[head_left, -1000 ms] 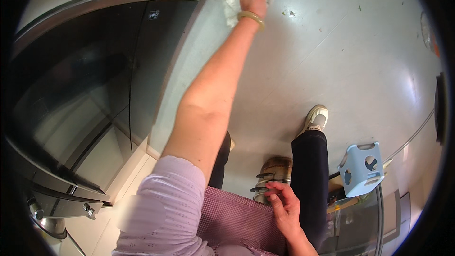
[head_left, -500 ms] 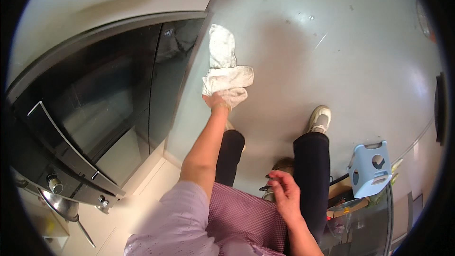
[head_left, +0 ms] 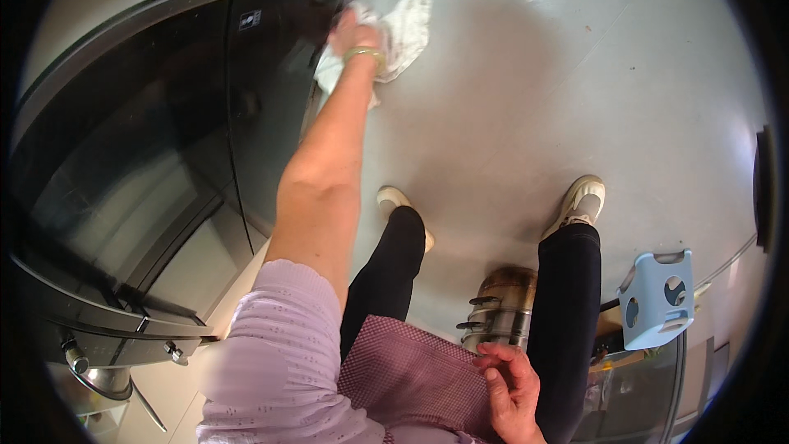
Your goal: The person washes a knife and cutting board at the sink, then wipes the countertop with a cloth. They rinse a small bowl and wipe the floor with a cloth, moving around the kitchen to clean different areas.
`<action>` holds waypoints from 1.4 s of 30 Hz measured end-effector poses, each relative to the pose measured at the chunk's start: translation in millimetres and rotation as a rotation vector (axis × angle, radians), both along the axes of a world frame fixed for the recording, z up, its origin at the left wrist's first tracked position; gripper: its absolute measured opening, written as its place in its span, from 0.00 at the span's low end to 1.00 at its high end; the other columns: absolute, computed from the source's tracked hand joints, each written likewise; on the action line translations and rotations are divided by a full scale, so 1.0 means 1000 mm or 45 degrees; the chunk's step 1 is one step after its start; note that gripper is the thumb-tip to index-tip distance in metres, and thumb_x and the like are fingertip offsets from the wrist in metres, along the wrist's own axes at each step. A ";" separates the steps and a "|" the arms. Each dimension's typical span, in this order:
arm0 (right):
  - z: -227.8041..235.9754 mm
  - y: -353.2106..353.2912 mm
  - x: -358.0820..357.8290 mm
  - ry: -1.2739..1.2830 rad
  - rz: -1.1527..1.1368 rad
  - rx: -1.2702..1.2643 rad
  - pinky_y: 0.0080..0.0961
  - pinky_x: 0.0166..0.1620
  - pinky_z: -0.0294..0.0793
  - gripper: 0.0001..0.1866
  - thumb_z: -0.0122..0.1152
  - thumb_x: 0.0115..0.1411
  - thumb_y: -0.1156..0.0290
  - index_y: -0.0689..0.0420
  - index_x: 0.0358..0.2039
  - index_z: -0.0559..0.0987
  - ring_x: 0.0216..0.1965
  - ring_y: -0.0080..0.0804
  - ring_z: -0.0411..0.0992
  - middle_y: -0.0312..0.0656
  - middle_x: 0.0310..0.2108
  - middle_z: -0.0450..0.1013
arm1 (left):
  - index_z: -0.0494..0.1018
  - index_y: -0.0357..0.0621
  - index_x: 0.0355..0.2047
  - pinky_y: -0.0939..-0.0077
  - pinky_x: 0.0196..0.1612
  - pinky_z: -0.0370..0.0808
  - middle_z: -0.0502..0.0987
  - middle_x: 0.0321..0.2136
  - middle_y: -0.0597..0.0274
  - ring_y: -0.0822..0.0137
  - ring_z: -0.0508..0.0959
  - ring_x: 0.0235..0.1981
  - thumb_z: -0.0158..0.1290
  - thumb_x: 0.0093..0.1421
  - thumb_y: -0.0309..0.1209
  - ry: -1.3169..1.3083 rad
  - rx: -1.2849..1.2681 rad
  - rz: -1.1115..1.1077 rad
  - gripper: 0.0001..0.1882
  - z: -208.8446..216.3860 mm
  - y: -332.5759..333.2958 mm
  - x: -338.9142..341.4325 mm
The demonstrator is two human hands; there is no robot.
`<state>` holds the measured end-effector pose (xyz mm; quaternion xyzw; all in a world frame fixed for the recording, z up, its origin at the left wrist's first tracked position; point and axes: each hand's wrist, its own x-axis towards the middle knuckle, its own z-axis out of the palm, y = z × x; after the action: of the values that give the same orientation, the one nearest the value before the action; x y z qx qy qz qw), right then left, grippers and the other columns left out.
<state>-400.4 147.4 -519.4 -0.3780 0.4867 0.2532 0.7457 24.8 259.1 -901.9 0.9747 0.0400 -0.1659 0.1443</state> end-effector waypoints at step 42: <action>-0.005 0.018 0.010 -0.105 -0.034 -0.094 0.23 0.40 0.74 0.13 0.55 0.61 0.78 0.61 0.47 0.75 0.40 0.29 0.75 0.43 0.43 0.73 | 0.60 0.34 0.58 0.62 0.59 0.66 0.68 0.54 0.48 0.55 0.70 0.54 0.49 0.53 0.19 0.135 -1.105 0.578 0.29 0.014 0.004 -0.184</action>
<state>-390.6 165.4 -524.3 -0.4088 0.4696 0.2092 0.7541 -159.0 263.2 -887.7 0.7816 0.1857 -0.1810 0.5674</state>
